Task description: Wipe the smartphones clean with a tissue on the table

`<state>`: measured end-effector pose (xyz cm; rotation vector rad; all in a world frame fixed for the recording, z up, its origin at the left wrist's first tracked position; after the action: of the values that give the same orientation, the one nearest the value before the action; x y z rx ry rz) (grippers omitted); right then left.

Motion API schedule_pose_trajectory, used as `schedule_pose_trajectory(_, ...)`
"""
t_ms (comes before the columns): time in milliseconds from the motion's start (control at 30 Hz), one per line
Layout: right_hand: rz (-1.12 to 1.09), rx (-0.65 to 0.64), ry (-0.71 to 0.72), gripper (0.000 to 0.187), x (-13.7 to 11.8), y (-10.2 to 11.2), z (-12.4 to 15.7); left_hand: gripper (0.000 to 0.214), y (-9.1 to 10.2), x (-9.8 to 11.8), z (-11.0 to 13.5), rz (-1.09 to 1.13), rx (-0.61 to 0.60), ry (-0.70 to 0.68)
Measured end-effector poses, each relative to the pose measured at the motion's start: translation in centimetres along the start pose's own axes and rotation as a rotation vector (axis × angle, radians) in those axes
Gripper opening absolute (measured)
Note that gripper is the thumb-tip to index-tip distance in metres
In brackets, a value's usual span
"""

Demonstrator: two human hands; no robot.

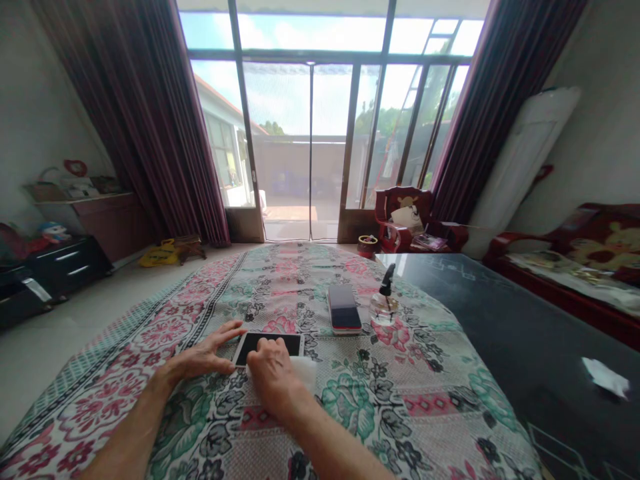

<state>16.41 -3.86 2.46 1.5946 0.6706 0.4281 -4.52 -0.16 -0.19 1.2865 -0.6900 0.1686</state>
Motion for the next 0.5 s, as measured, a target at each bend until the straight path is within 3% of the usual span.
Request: schedule_pose_trajectory(500,-0.028,0.078,0.072,0.011,-1.4,-2.2,-1.9,0.079,-0.4,-0.8,-0.3,-0.011,0.03,-0.007)
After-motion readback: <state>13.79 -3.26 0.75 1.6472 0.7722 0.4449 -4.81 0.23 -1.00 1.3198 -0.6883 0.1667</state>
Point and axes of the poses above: each hand's wrist, its own z-axis away from the middle knuckle, its own y-axis out of the back of the hand, x = y × z, the point moved 1 cm from there along -z, towards the middle knuckle
